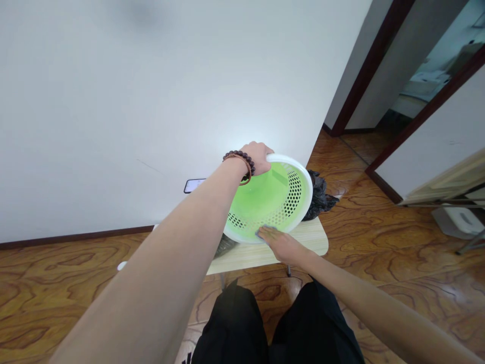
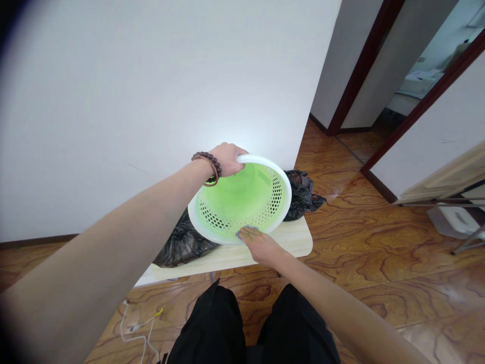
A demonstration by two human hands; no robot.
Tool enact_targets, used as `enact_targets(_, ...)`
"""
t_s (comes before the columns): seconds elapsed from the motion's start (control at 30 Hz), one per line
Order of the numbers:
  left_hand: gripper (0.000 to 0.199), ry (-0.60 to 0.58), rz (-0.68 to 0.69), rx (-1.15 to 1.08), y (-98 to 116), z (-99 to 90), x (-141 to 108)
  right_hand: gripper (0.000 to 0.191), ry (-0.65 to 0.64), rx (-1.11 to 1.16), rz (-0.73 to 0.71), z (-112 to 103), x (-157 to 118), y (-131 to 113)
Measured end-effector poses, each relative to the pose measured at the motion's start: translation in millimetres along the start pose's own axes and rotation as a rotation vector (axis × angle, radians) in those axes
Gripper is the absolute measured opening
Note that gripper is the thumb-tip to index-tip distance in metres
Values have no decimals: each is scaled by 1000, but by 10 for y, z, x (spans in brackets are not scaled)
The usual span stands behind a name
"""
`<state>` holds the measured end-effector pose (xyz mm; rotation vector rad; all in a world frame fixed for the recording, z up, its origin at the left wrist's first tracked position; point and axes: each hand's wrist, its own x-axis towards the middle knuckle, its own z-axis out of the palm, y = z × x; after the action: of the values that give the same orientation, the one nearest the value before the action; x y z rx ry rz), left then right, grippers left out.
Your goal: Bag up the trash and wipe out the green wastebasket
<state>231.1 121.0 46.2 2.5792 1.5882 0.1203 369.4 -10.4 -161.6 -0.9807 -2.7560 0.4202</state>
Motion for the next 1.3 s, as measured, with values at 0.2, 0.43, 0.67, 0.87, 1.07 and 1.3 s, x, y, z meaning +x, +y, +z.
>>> enact_targets(0.2,30,16,21,25,-22,14,4,59,-44,46,-37,-158,-336,-167)
enact_targets(0.43,30,11,30,38,-31,18,12,49,204,-43,111,-431,190,41)
enact_targets(0.67,35,-10,25,55,-33,4,-10,41,42,-119,309,-25,832,326)
enact_targets(0.87,36,-6,3,36,3,16,4,47,37,-82,319,143,623,170)
enact_targets(1.07,37,0,2,23,-8,13,13,53,38,-107,161,52,118,-106)
enact_targets(1.3,37,-12,4,21,-17,25,22,50,-81,-62,92,-242,-125,-254)
